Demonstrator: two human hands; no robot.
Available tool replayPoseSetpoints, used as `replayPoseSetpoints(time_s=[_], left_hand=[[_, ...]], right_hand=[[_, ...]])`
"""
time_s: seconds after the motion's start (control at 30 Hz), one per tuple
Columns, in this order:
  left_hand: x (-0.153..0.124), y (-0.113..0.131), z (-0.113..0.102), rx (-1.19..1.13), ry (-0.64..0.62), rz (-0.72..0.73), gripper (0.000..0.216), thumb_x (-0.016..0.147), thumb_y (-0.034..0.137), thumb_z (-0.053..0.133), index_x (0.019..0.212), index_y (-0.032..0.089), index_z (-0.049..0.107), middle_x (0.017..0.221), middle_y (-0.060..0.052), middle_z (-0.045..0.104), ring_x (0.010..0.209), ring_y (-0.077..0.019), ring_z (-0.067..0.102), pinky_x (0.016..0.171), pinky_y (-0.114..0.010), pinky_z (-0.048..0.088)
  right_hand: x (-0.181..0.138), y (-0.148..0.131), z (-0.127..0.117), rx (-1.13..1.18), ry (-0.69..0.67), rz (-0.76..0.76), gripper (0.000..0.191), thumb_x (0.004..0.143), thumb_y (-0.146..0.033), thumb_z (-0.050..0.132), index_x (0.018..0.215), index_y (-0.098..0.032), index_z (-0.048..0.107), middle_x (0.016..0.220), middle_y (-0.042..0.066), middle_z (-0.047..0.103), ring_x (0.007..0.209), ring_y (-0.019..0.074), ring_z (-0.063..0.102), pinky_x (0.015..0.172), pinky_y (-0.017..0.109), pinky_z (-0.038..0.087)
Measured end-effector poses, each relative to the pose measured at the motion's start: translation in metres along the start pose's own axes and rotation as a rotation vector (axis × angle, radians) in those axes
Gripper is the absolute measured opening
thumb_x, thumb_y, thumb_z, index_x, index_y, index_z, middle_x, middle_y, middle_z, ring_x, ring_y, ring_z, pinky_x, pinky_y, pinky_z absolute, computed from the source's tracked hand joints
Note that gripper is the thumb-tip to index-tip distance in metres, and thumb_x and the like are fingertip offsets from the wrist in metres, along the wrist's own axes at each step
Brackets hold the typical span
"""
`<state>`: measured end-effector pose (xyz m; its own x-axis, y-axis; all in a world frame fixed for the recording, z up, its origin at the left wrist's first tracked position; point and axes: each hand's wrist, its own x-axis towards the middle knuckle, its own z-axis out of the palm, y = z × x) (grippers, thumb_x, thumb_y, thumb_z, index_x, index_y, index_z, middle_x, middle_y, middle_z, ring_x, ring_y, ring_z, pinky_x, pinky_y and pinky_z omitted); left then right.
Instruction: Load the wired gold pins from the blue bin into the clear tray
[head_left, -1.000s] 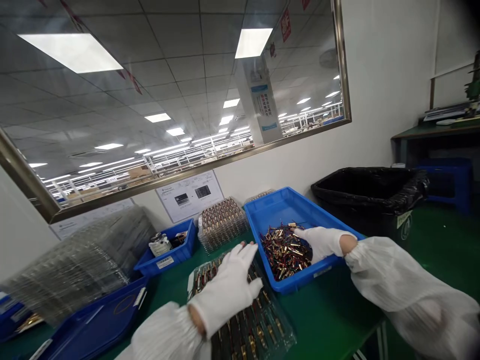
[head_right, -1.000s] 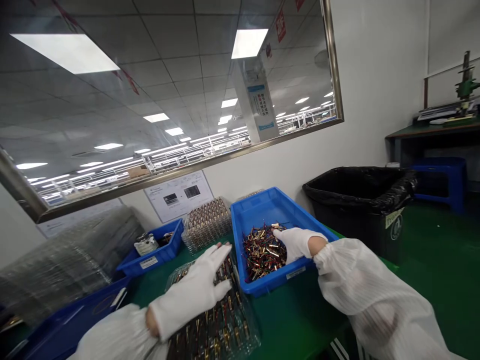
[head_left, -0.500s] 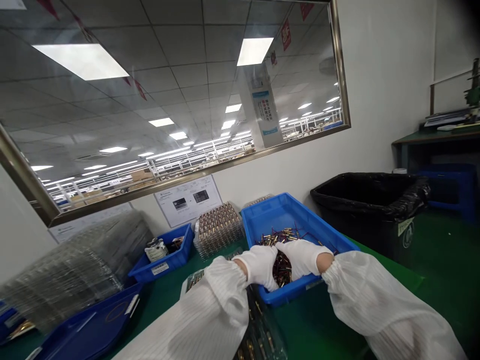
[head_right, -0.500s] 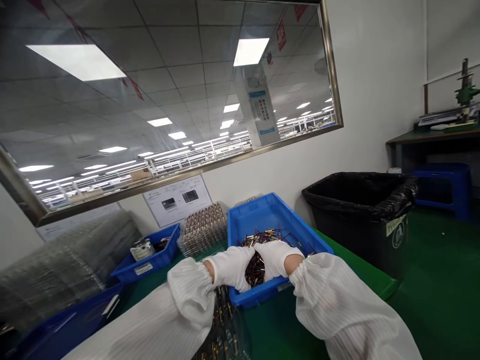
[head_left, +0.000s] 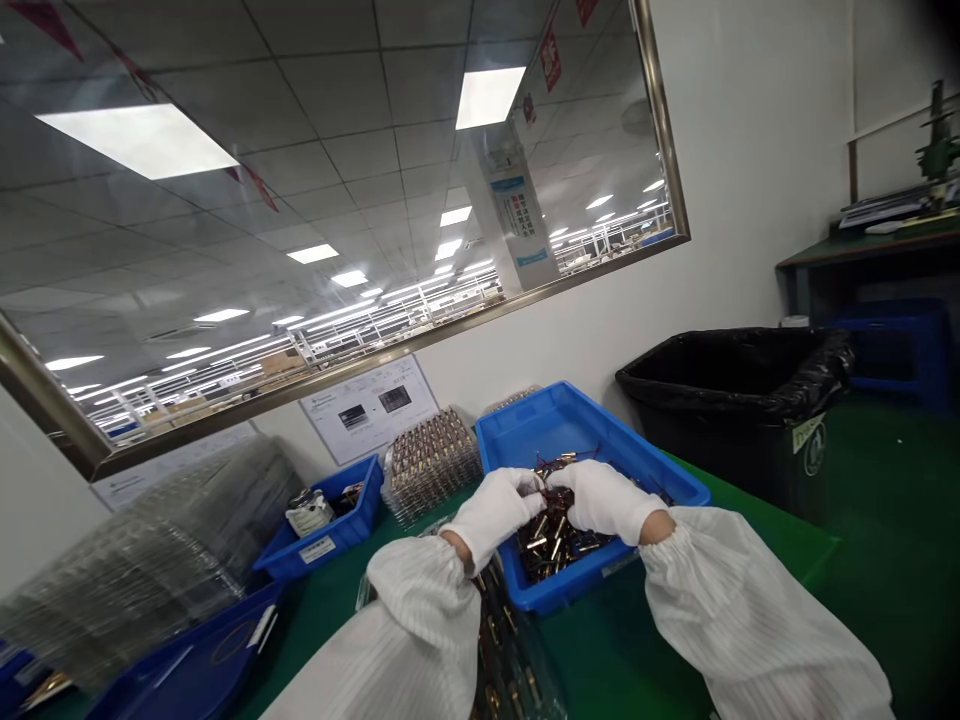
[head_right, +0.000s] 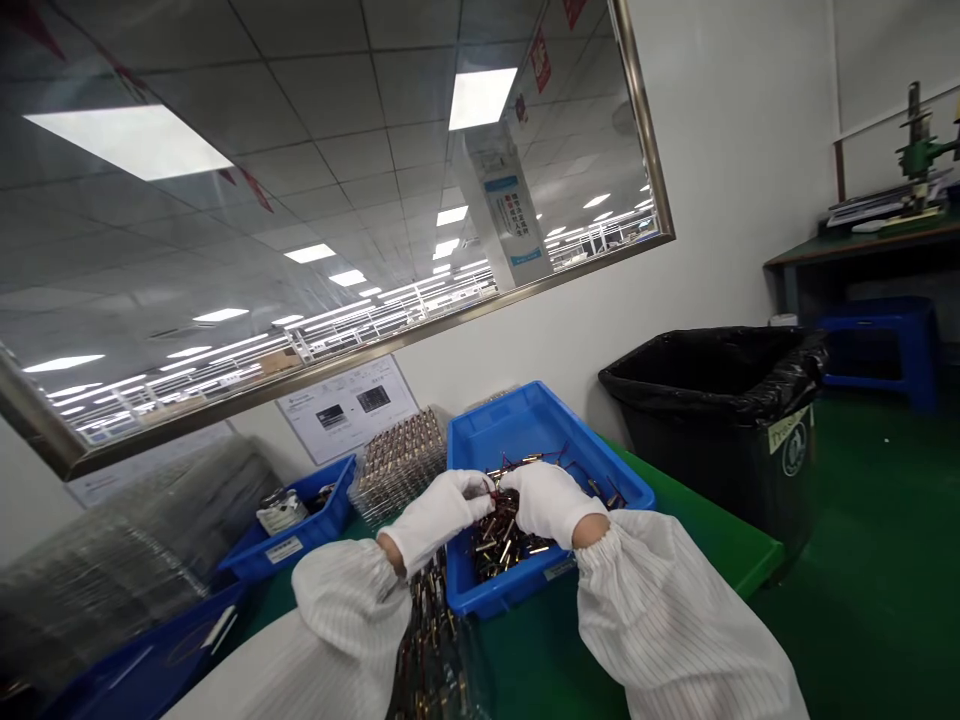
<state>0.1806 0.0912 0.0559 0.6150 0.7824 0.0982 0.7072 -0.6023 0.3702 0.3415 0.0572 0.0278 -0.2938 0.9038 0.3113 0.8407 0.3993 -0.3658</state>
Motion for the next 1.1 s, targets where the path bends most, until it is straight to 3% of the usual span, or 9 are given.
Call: replayPoseSetpoints(time_s=[0.2, 0.3, 0.37, 0.5, 0.57, 0.67, 0.77, 0.93, 1.1], left_hand=[[-0.013, 0.005, -0.020, 0.321, -0.178, 0.004, 0.075, 0.045, 0.040, 0.064, 0.113, 0.021, 0.042, 0.105, -0.007, 0.052, 0.094, -0.0243, 0.048, 0.079, -0.033, 0.040], [-0.012, 0.005, -0.005, 0.496, -0.275, -0.037, 0.091, 0.033, 0.048, 0.066, 0.114, 0.016, 0.041, 0.101, -0.013, 0.053, 0.095, -0.0336, 0.046, 0.078, -0.046, 0.037], [-0.011, 0.003, 0.010, 0.531, -0.236, -0.092, 0.093, 0.033, 0.051, 0.065, 0.116, 0.017, 0.039, 0.105, -0.015, 0.050, 0.099, -0.0383, 0.041, 0.080, -0.054, 0.031], [-0.012, -0.001, 0.030, 0.451, -0.113, -0.250, 0.069, 0.045, 0.049, 0.061, 0.109, 0.027, 0.047, 0.111, -0.012, 0.046, 0.106, -0.0393, 0.034, 0.080, -0.056, 0.027], [-0.015, -0.003, 0.032, 0.430, -0.011, -0.233, 0.046, 0.055, 0.045, 0.056, 0.098, 0.028, 0.055, 0.103, -0.009, 0.051, 0.105, -0.0353, 0.037, 0.083, -0.051, 0.026], [-0.017, -0.003, 0.029, 0.410, 0.178, -0.138, 0.031, 0.062, 0.041, 0.050, 0.087, 0.025, 0.061, 0.091, -0.007, 0.056, 0.101, -0.0302, 0.041, 0.087, -0.044, 0.026], [-0.014, -0.004, 0.024, 0.215, 0.259, -0.126, 0.033, 0.066, 0.036, 0.047, 0.095, 0.025, 0.057, 0.087, -0.005, 0.060, 0.089, -0.0225, 0.050, 0.082, -0.034, 0.035], [-0.009, -0.008, 0.015, -0.114, 0.180, -0.015, 0.037, 0.064, 0.021, 0.047, 0.100, 0.021, 0.054, 0.091, -0.001, 0.062, 0.081, -0.0145, 0.056, 0.076, -0.023, 0.041], [-0.017, -0.010, 0.000, -0.020, 0.113, -0.064, 0.035, 0.059, 0.018, 0.049, 0.092, 0.021, 0.058, 0.092, -0.002, 0.061, 0.085, -0.0169, 0.055, 0.078, -0.025, 0.041]], right_hand=[[0.003, 0.013, 0.009, 0.038, -0.072, -0.029, 0.057, 0.045, -0.022, 0.061, 0.101, -0.027, 0.053, 0.095, 0.003, 0.059, 0.083, 0.0218, 0.055, 0.070, 0.027, 0.042], [0.006, 0.015, 0.017, 0.057, -0.093, -0.027, 0.084, 0.032, -0.028, 0.068, 0.112, -0.022, 0.045, 0.104, 0.007, 0.054, 0.090, 0.0254, 0.052, 0.073, 0.030, 0.042], [0.008, 0.011, 0.020, 0.095, -0.061, -0.009, 0.079, 0.033, -0.027, 0.068, 0.109, -0.022, 0.048, 0.101, 0.007, 0.056, 0.089, 0.0254, 0.052, 0.073, 0.030, 0.041], [0.008, -0.001, 0.020, 0.165, 0.005, 0.020, 0.032, 0.047, -0.016, 0.057, 0.079, -0.019, 0.063, 0.077, 0.005, 0.063, 0.073, 0.0218, 0.057, 0.066, 0.028, 0.041], [0.007, -0.004, 0.016, 0.205, 0.052, 0.023, 0.025, 0.051, -0.012, 0.052, 0.072, -0.018, 0.064, 0.072, 0.005, 0.063, 0.071, 0.0204, 0.057, 0.066, 0.027, 0.040], [0.005, -0.004, 0.011, 0.318, 0.134, 0.014, 0.026, 0.054, -0.011, 0.049, 0.076, -0.018, 0.062, 0.076, 0.003, 0.063, 0.072, 0.0173, 0.056, 0.068, 0.024, 0.040], [0.005, -0.001, 0.010, 0.448, 0.207, 0.029, 0.034, 0.061, -0.012, 0.045, 0.092, -0.016, 0.057, 0.088, 0.003, 0.062, 0.080, 0.0149, 0.055, 0.072, 0.021, 0.040], [0.004, 0.001, 0.013, 0.586, 0.170, 0.004, 0.045, 0.061, -0.015, 0.050, 0.106, -0.016, 0.050, 0.092, 0.003, 0.061, 0.079, 0.0144, 0.056, 0.071, 0.022, 0.043], [-0.002, 0.011, 0.010, 0.692, 0.090, 0.026, 0.063, 0.053, -0.025, 0.063, 0.113, -0.018, 0.045, 0.109, 0.005, 0.053, 0.097, 0.0207, 0.049, 0.082, 0.029, 0.038]])
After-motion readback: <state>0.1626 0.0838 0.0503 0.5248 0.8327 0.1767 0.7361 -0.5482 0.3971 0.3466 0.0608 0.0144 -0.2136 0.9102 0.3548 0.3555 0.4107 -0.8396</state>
